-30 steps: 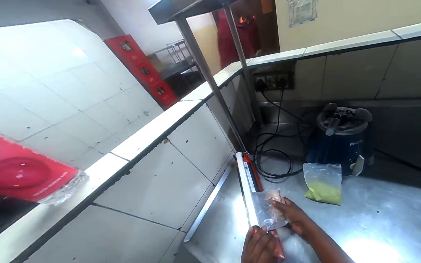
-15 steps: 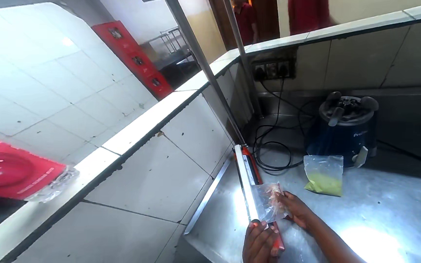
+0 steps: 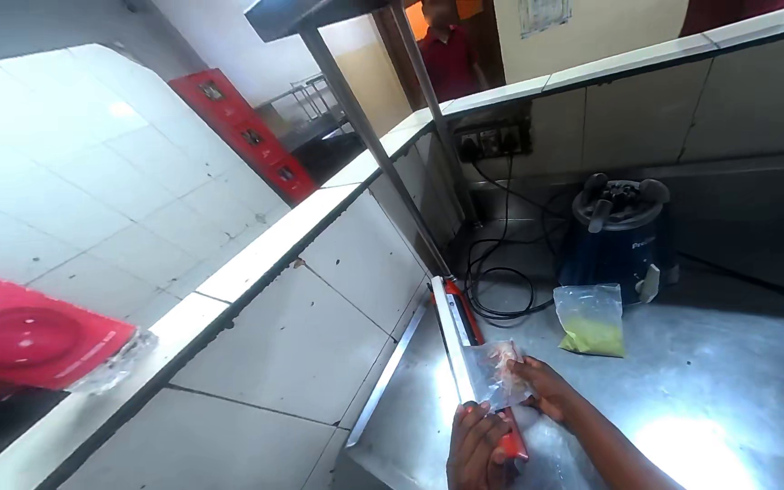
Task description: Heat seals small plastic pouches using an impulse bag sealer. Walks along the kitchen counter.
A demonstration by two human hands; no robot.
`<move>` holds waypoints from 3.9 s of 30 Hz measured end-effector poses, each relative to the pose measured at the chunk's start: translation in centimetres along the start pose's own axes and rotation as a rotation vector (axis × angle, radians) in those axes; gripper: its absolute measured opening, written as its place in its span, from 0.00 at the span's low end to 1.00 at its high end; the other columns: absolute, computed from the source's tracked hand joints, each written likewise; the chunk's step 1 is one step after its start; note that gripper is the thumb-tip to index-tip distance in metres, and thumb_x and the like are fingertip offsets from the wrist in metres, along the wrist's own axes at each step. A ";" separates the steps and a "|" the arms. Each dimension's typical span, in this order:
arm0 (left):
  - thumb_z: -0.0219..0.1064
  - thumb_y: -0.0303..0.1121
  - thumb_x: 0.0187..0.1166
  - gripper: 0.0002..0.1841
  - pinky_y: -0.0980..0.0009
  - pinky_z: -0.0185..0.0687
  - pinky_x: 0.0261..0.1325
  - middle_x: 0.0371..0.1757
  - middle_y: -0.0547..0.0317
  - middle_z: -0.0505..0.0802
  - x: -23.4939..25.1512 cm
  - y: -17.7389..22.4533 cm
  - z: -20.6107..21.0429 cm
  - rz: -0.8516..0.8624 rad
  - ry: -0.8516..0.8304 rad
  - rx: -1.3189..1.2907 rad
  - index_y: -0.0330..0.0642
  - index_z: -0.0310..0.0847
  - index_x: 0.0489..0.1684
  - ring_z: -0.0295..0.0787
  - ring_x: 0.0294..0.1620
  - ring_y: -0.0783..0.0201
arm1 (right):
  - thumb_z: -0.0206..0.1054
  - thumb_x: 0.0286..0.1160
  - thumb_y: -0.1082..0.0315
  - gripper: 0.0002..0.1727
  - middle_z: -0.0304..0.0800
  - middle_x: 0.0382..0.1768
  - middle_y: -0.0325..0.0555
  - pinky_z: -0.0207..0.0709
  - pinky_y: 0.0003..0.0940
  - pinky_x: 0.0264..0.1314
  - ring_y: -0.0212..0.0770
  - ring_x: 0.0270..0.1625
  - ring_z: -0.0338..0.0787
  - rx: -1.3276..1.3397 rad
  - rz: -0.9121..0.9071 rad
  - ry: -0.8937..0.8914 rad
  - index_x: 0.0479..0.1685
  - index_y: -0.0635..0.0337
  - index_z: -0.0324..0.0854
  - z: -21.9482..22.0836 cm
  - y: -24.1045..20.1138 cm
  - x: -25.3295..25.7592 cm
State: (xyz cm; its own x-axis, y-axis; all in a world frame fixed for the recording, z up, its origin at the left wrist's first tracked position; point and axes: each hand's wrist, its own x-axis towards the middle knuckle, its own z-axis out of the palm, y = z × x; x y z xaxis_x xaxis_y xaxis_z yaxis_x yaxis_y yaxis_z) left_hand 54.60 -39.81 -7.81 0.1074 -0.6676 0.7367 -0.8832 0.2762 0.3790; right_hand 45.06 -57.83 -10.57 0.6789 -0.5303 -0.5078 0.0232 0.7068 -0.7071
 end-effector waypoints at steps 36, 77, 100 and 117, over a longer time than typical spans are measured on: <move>0.35 0.51 0.95 0.30 0.66 0.53 0.90 0.58 0.65 0.91 -1.9 -1.7 1.5 0.133 0.067 0.010 0.46 0.86 0.50 0.75 0.77 0.68 | 0.67 0.81 0.69 0.25 0.83 0.63 0.54 0.85 0.39 0.55 0.43 0.58 0.88 -0.297 -0.127 0.259 0.75 0.64 0.71 -1.9 2.8 -6.9; 0.69 0.46 0.80 0.31 0.36 0.60 0.82 0.77 0.40 0.82 11.2 5.4 9.0 -0.270 -0.656 -0.027 0.36 0.77 0.78 0.73 0.81 0.38 | 0.50 0.89 0.68 0.13 0.85 0.37 0.34 0.80 0.27 0.51 0.26 0.41 0.85 -0.237 -0.562 0.354 0.49 0.60 0.81 -13.4 -0.5 -12.4; 0.65 0.39 0.85 0.24 0.44 0.71 0.79 0.75 0.32 0.80 19.9 1.3 19.5 -0.622 -0.330 -0.159 0.32 0.76 0.75 0.76 0.77 0.37 | 0.63 0.84 0.67 0.26 0.79 0.77 0.55 0.76 0.45 0.76 0.47 0.74 0.83 -0.376 -0.453 0.629 0.79 0.64 0.73 -12.3 -3.6 -8.7; 0.76 0.37 0.77 0.13 0.52 0.83 0.61 0.48 0.47 0.92 18.5 3.9 9.2 -0.550 -0.735 -0.322 0.34 0.89 0.46 0.89 0.51 0.54 | 0.58 0.88 0.68 0.17 0.87 0.55 0.50 0.81 0.33 0.59 0.35 0.54 0.86 -0.075 -0.735 0.582 0.66 0.70 0.77 -12.5 -2.4 -5.8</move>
State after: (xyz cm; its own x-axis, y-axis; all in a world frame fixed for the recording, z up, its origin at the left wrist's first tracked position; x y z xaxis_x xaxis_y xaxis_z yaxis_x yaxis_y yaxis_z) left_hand 48.95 -57.44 2.09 0.0598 -0.9949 -0.0811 -0.6162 -0.1007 0.7811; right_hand 31.93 -62.34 -12.04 0.0388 -0.9965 -0.0735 0.2387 0.0807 -0.9677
